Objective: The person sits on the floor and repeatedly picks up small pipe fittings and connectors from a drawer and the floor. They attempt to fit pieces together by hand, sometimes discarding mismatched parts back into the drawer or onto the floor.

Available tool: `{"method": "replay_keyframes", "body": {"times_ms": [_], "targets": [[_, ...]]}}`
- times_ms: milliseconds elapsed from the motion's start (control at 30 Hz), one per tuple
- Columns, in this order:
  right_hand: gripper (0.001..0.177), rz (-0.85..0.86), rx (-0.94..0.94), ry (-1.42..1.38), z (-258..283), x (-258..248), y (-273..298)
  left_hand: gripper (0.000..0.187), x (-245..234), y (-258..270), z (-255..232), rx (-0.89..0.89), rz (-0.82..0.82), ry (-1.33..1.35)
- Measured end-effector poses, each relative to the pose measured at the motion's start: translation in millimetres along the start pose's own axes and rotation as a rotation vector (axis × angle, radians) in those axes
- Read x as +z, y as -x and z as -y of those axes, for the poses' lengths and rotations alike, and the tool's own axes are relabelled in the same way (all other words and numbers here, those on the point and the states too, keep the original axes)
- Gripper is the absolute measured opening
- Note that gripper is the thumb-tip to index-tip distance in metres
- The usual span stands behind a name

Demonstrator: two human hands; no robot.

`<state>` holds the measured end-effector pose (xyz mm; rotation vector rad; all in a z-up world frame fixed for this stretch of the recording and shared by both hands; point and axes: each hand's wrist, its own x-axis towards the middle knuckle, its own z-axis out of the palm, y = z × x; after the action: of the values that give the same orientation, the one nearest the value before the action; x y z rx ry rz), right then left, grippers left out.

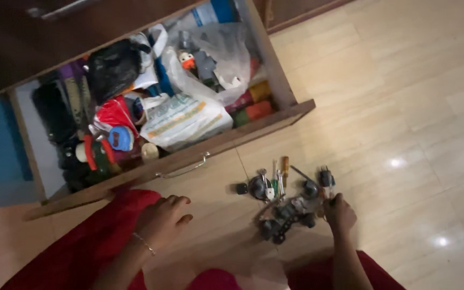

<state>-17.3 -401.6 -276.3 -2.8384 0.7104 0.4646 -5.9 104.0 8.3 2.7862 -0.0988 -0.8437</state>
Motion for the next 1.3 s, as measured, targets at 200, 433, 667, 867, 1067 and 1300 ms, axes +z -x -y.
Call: {"method": "replay_keyframes", "body": {"times_ms": [200,433,667,867,1067,1300], "targets": [[0.053,0.156,0.001,0.166,8.6,-0.5,-16.4,0.041,4.6,0.3,1.7,-0.001,0.034,-0.017],[0.058,0.19,0.056,0.086,29.1,-9.2,-21.2,0.043,1.5,6.4,-5.0,0.044,-0.045,0.026],[0.038,0.143,0.025,0.021,39.8,-34.5,-23.1,0.036,-12.2,3.1,-29.6,0.099,-0.023,0.025],[0.036,0.546,-0.075,-0.724,81.1,-67.0,-4.0,0.034,1.6,-1.7,-49.8,0.193,-0.033,0.069],[0.031,0.743,-0.187,-0.86,148.1,-147.6,92.8,0.053,54.7,-32.2,-77.8,0.318,-0.045,0.587],[0.025,0.568,-0.493,-0.688,160.3,-206.5,191.8,0.033,134.1,-48.8,-133.7,0.42,0.052,1.289]]}}
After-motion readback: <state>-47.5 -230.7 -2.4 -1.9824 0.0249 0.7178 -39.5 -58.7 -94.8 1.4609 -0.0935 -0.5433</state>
